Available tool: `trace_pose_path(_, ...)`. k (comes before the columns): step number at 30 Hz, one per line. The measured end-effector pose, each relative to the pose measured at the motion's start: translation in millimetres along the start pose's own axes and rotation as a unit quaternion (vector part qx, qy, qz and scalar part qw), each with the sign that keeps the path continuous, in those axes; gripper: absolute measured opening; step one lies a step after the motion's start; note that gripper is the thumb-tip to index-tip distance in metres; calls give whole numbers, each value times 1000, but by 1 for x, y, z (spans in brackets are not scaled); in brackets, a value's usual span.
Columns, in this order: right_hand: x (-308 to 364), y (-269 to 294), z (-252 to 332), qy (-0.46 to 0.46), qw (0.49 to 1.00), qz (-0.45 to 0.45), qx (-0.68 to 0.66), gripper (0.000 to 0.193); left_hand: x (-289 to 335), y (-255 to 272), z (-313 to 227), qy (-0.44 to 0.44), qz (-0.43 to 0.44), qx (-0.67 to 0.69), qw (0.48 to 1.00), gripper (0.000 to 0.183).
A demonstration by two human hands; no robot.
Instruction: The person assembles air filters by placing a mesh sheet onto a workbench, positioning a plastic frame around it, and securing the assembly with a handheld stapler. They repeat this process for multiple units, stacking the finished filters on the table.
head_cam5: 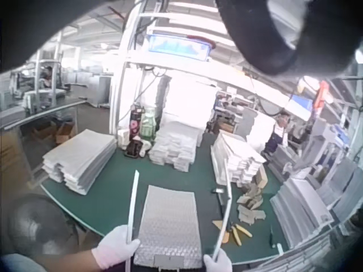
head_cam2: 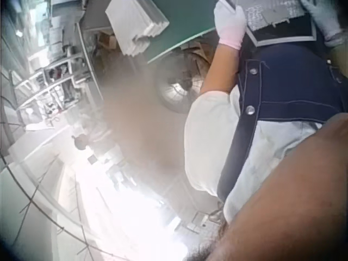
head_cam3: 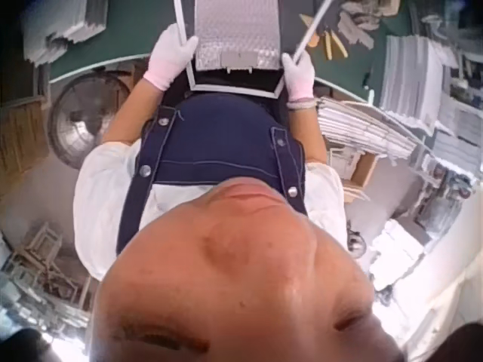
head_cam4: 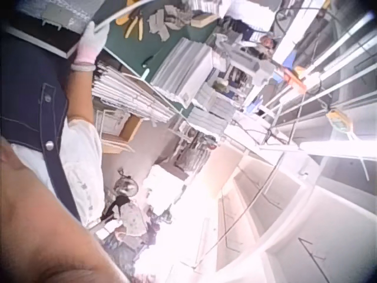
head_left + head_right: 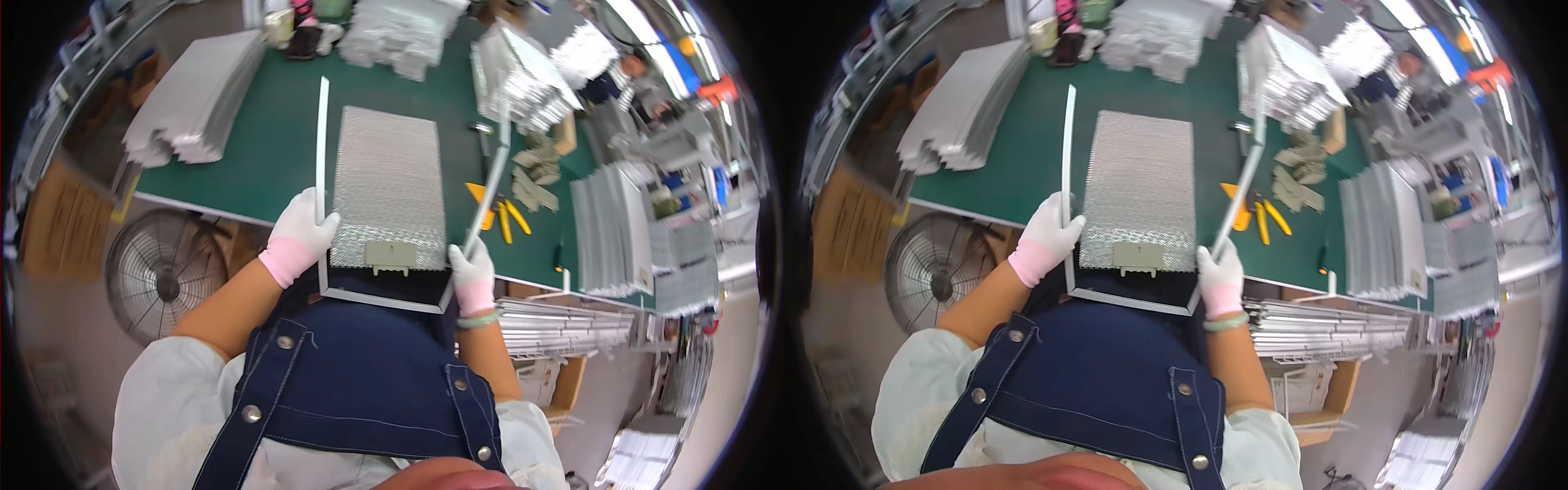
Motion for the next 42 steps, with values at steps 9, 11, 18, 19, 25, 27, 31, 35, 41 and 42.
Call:
trace_pose_path(9,43,-20,-8,-35,998,43,-42,50,49,-13,33,194,161,117,961,41)
trace_pose_path(11,42,-25,-6,-168,961,82,-203,53,58,-28,52,263,178,364,876,38)
trace_pose_path(18,63,-20,-2,-283,904,91,-306,44,61,-17,38,272,226,327,877,40)
trace_pose_path(19,61,-19,-9,-302,900,104,-298,43,60,-20,37,268,232,324,877,39)
trace_pose_path(25,60,-28,-15,-307,866,151,-364,42,51,-20,49,200,309,362,856,37)
trace_pose_path(27,57,-28,-17,-313,846,184,-390,38,48,-9,49,246,338,338,843,38)
trace_pose_path(31,55,-31,-26,-289,848,292,-336,32,51,-9,64,260,306,393,827,36)
trace_pose_path(35,63,-32,-7,-279,870,253,-318,39,61,-15,46,266,263,331,866,42)
trace_pose_path(41,64,-52,-13,-283,819,184,-463,32,56,-22,48,290,244,366,850,45)
trace_pose_path(42,62,-54,-8,-284,800,186,-494,31,56,-24,46,295,225,382,847,45)
Point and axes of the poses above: each hand's wrist, its own x-axis away from the middle knuckle, its own y-axis out of the back of the hand, z = x × y, the point moved 3 cm from there along -x, towards the middle knuckle, and after that the axes turned 3 degrees about -y, right-handed, at the moved point
